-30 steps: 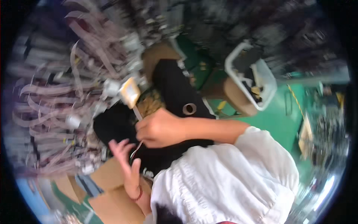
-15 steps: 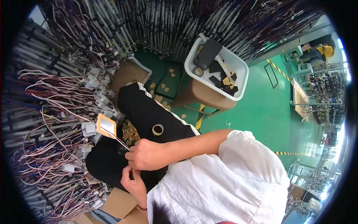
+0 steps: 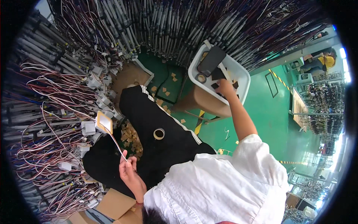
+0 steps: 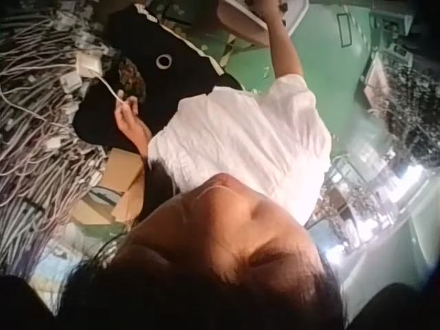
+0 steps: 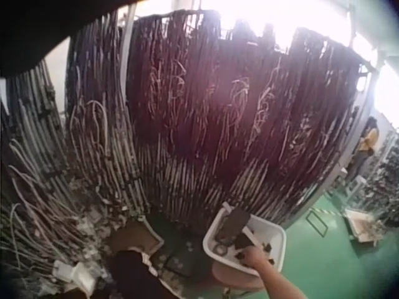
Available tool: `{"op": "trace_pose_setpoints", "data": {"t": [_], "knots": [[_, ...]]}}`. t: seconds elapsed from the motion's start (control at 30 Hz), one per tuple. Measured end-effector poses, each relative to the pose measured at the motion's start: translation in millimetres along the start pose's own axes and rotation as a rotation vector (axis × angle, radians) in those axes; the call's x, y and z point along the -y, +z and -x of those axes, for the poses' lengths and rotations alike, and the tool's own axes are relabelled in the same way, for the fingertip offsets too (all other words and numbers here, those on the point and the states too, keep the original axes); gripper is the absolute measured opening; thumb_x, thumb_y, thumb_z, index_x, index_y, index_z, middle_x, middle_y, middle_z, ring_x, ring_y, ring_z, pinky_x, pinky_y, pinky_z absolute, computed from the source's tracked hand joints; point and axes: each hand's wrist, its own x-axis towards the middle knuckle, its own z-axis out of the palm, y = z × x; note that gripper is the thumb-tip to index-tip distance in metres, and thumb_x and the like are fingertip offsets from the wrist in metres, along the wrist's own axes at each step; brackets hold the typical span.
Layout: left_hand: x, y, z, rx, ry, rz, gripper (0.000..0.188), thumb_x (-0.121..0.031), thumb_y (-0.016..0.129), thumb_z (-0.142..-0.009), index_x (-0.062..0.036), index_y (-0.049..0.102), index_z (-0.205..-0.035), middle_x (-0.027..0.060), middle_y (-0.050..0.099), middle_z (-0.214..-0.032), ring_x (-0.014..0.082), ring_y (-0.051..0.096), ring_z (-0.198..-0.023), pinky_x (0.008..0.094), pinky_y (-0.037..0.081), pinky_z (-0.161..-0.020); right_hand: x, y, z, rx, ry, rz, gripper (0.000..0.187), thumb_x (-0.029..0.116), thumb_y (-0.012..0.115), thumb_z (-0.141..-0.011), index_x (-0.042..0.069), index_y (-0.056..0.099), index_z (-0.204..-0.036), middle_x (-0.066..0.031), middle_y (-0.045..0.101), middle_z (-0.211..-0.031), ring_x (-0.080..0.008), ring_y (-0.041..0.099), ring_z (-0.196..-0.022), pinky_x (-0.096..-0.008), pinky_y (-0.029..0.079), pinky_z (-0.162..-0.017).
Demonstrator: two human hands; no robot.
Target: Assembling an electrical wire harness by applying tape to various wires and components.
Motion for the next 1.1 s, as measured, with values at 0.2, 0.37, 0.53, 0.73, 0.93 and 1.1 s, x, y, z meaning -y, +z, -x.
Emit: {"op": "trace_pose_setpoints", "data": {"t": [0.2, 0.37, 0.53, 0.73, 0.93, 1.1], "knots": [[3, -19, -4, -0.006, -0.050, 0.058, 0.017, -0.013, 0.046, -0.096, -0.0015, 0.054, -0.106, 0.0113, 0.053, -0.125, 0.0129, 0.056, -0.090, 0.0296, 0.047, -0.086, -14, 6, 2, -0.075, 0.064, -0.462, 0.024, 0.013, 0.068, -0.074, 0.000, 0.063, -0.094, -0.0138, 0.065, -0.084, -0.0287, 0.067, -0.072, -0.0389, 0.055, -0.062], [5, -21, -3, 0.046, -0.074, 0.112, 0.020, -0.018, 0.045, -0.097, -0.0039, 0.053, -0.109, 0.0090, 0.055, -0.121, 0.0113, 0.055, -0.089, 0.0279, 0.047, -0.081, -6, -11, 13, -0.076, 0.229, -1.336, 0.013, 0.006, 0.053, -0.090, -0.005, 0.053, -0.097, -0.0115, 0.061, -0.079, -0.0207, 0.066, -0.064, -0.0292, 0.057, -0.056], [5, -23, -2, 0.045, -0.067, 0.134, 0.020, -0.019, 0.046, -0.097, -0.0045, 0.054, -0.108, 0.0086, 0.056, -0.120, 0.0108, 0.055, -0.087, 0.0275, 0.047, -0.079, -21, -9, 16, -0.278, 0.275, -0.853, 0.032, 0.016, 0.047, -0.093, 0.005, 0.047, -0.124, -0.0112, 0.059, -0.067, -0.0204, 0.059, -0.046, -0.0322, 0.049, -0.038], [-1, -31, 4, 0.009, -0.089, 0.184, 0.020, -0.020, 0.047, -0.096, -0.0049, 0.054, -0.107, 0.0089, 0.055, -0.122, 0.0105, 0.055, -0.085, 0.0278, 0.047, -0.079, 5, -18, 24, -0.697, -0.214, -0.218, 0.025, 0.020, 0.055, -0.090, 0.003, 0.059, -0.108, -0.0144, 0.061, -0.069, -0.0200, 0.060, -0.051, -0.0310, 0.047, -0.047], [-15, -10, 6, 0.097, -0.072, 0.111, 0.018, -0.013, 0.048, -0.096, -0.0001, 0.057, -0.106, 0.0159, 0.053, -0.127, 0.0231, 0.056, -0.112, 0.0330, 0.052, -0.082, 217, -78, 189, 0.493, -0.576, -1.005, 0.031, 0.004, 0.066, -0.079, 0.002, 0.059, -0.109, 0.0021, 0.055, -0.073, -0.0036, 0.049, -0.062, -0.0201, 0.042, -0.055], [-11, -20, 10, 0.147, -0.045, 0.233, 0.013, -0.009, 0.054, -0.093, 0.0008, 0.060, -0.099, 0.0125, 0.055, -0.122, 0.0157, 0.058, -0.101, 0.0289, 0.052, -0.081, 300, -63, 250, 0.718, -0.933, -0.861, 0.032, 0.001, 0.072, -0.071, 0.001, 0.059, -0.100, -0.0016, 0.058, -0.070, -0.0045, 0.052, -0.061, -0.0209, 0.044, -0.056]]}}
